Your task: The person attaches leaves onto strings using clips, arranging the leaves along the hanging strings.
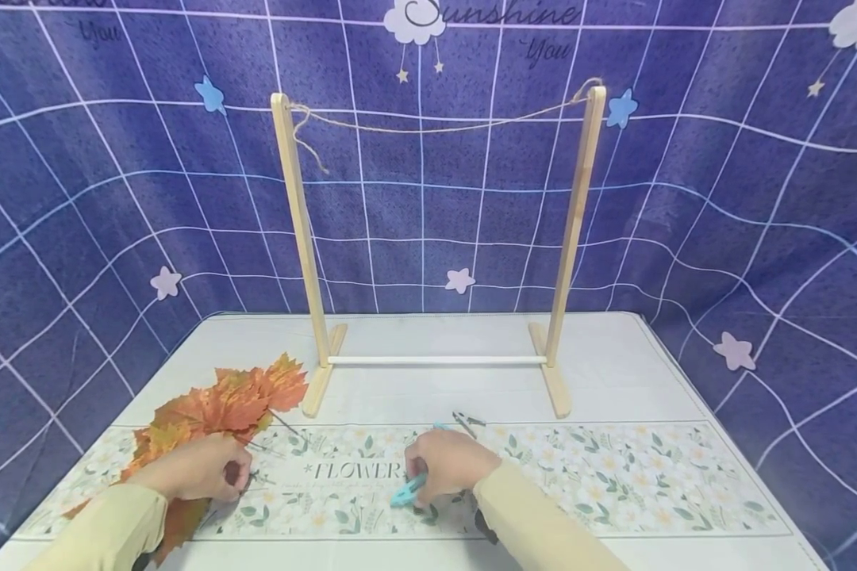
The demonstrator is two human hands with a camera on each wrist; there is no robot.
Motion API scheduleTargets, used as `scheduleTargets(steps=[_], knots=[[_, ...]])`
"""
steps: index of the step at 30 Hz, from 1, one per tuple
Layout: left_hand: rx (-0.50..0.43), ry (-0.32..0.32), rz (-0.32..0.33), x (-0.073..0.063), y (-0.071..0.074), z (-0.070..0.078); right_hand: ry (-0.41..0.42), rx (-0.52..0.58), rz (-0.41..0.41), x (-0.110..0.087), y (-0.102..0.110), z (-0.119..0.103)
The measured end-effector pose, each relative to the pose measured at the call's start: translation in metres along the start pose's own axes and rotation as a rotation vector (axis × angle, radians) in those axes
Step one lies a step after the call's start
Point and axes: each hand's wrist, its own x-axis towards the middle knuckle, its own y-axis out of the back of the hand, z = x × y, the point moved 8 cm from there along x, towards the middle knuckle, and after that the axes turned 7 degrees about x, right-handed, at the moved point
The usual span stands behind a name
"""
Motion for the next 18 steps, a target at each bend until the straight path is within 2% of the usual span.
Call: scheduleTargets(steps=[3, 6, 10, 18], knots=[[-0.009, -0.008, 0.001, 0.0, 0.001, 0.0, 0.025, 0.148, -0.001, 0.002, 0.003, 0.003], [-0.016, -0.014, 0.002, 0.0, 0.001, 0.0, 0.046, 0.228, 0.011, 0.004, 0.005, 0.006], [-0.023, -0.018, 0.002, 0.0, 0.002, 0.001, 0.068, 0.238, 0.043, 0.005, 0.008, 0.007], [-0.02, -0.047, 0.026, 0.0, 0.01, 0.006, 0.033, 0.226, 0.079, 0.005, 0.011, 0.007]])
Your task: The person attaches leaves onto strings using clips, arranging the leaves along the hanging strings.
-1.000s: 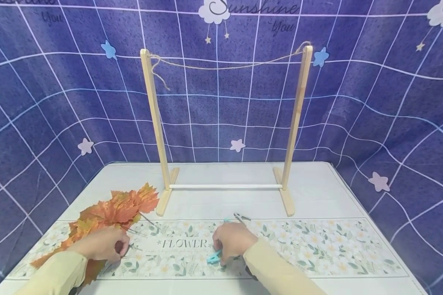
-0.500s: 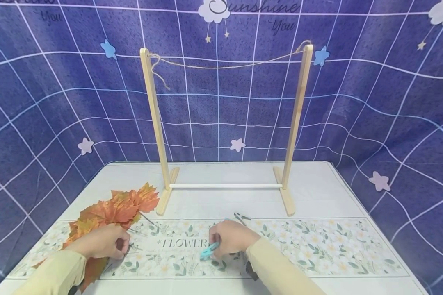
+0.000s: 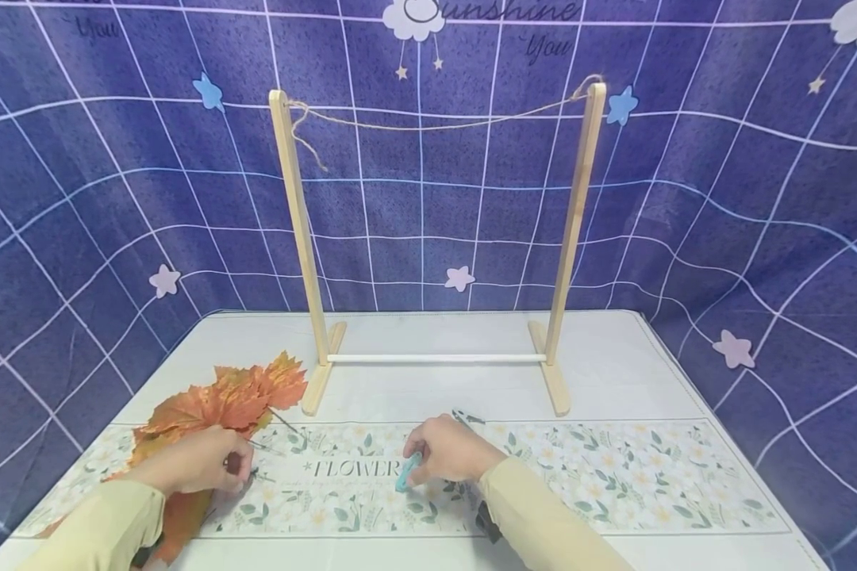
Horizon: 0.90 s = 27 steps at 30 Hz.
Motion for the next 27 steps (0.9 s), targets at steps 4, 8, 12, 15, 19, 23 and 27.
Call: scheduleTargets(steps=[4, 8, 12, 15, 19, 23, 27], knots=[[0.011, -0.013, 0.024, 0.001, 0.007, 0.005, 0.005, -0.039, 0.012, -0.001, 0.001, -0.002], [0.026, -0.026, 0.031, 0.001, 0.013, 0.012, 0.011, -0.06, 0.016, -0.001, 0.002, -0.003], [0.034, -0.051, 0.049, 0.001, 0.019, 0.018, 0.002, -0.062, 0.028, -0.002, 0.003, -0.002], [0.044, -0.063, 0.066, 0.001, 0.023, 0.023, -0.005, -0.043, 0.043, -0.002, 0.004, -0.002], [0.032, -0.079, 0.066, 0.001, 0.03, 0.03, -0.005, -0.006, 0.064, -0.002, 0.006, -0.003], [0.013, -0.111, 0.082, 0.003, 0.039, 0.039, 0.021, -0.003, 0.088, 0.0, 0.008, -0.005], [-0.012, -0.134, 0.097, 0.006, 0.048, 0.048, 0.035, -0.012, 0.111, 0.001, 0.012, -0.006]])
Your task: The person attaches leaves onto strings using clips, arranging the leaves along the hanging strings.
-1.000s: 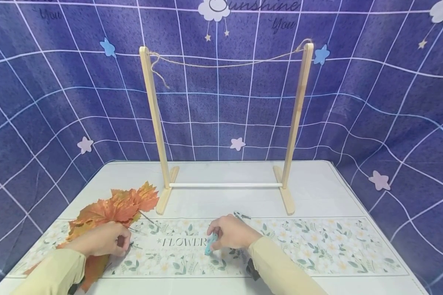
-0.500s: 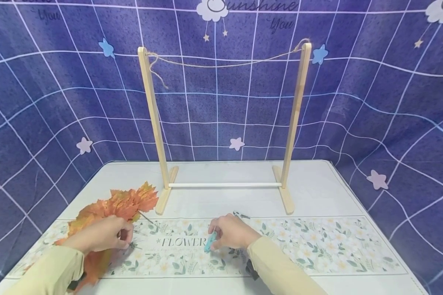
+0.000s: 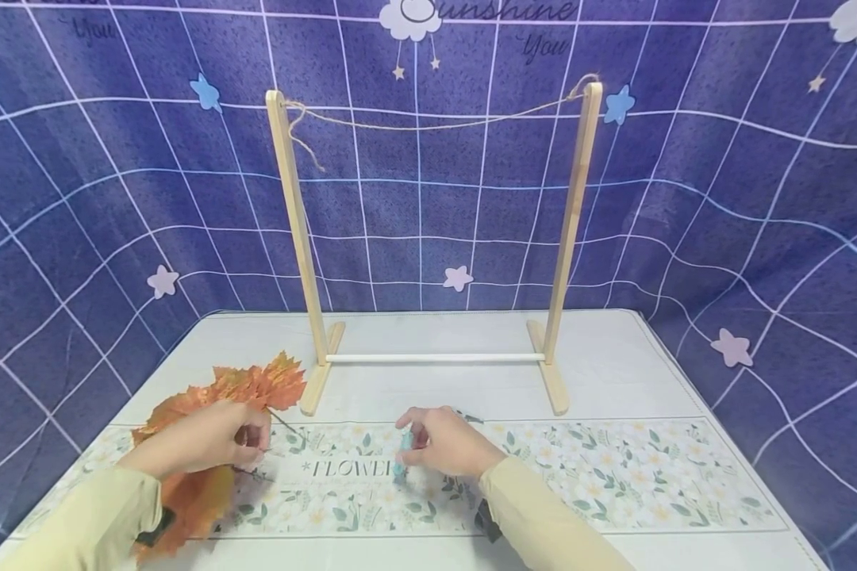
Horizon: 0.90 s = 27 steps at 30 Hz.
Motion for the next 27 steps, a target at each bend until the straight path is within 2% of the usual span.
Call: scheduleTargets(steps=[6, 12, 20, 27], knots=[[-0.014, -0.045, 0.027, 0.011, 0.011, 0.013, 0.003, 0.011, 0.047, -0.001, 0.011, 0.0], [-0.033, -0.047, 0.059, 0.023, 0.02, 0.023, 0.005, 0.0, 0.091, -0.001, 0.025, 0.001], [-0.052, -0.02, 0.12, 0.042, 0.027, 0.032, -0.018, 0.022, 0.12, -0.002, 0.04, 0.002], [-0.097, -0.001, 0.171, 0.06, 0.039, 0.038, 0.01, 0.004, 0.163, -0.004, 0.056, -0.001]])
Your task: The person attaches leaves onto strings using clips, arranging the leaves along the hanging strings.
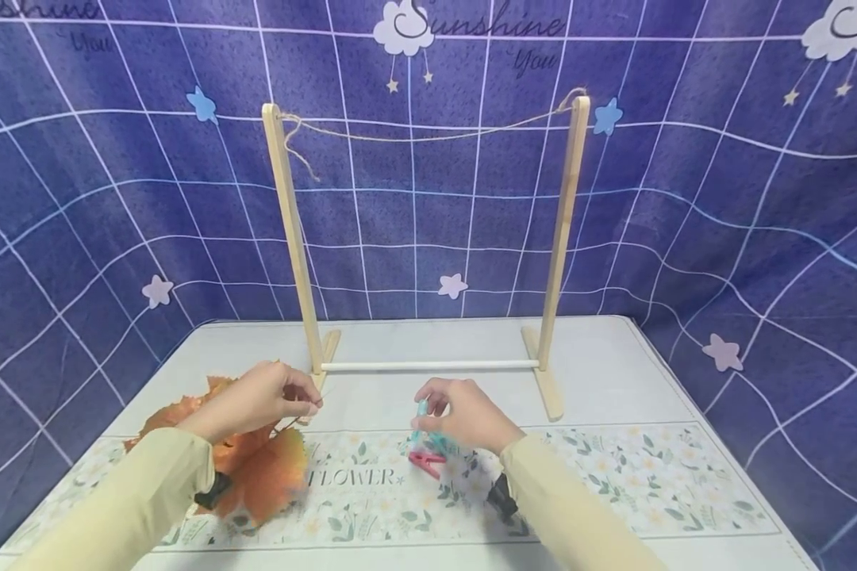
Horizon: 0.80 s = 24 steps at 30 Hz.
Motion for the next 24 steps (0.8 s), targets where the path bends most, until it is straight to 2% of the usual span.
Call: scheduleTargets(steps=[5, 9, 19, 24], knots=[[-0.01, 0.0, 0.07, 0.011, 0.01, 0.006, 0.012, -0.018, 0.016, 0.0, 0.011, -0.001], [-0.042, 0.017, 0.088, 0.018, 0.015, 0.011, 0.01, -0.027, 0.015, 0.0, 0.018, -0.003], [-0.088, 0.046, 0.18, 0.032, 0.031, 0.024, 0.037, -0.045, 0.034, 0.001, 0.033, -0.01], [-0.092, 0.04, 0.268, 0.039, 0.041, 0.032, 0.025, -0.046, 0.045, 0.004, 0.038, -0.013]])
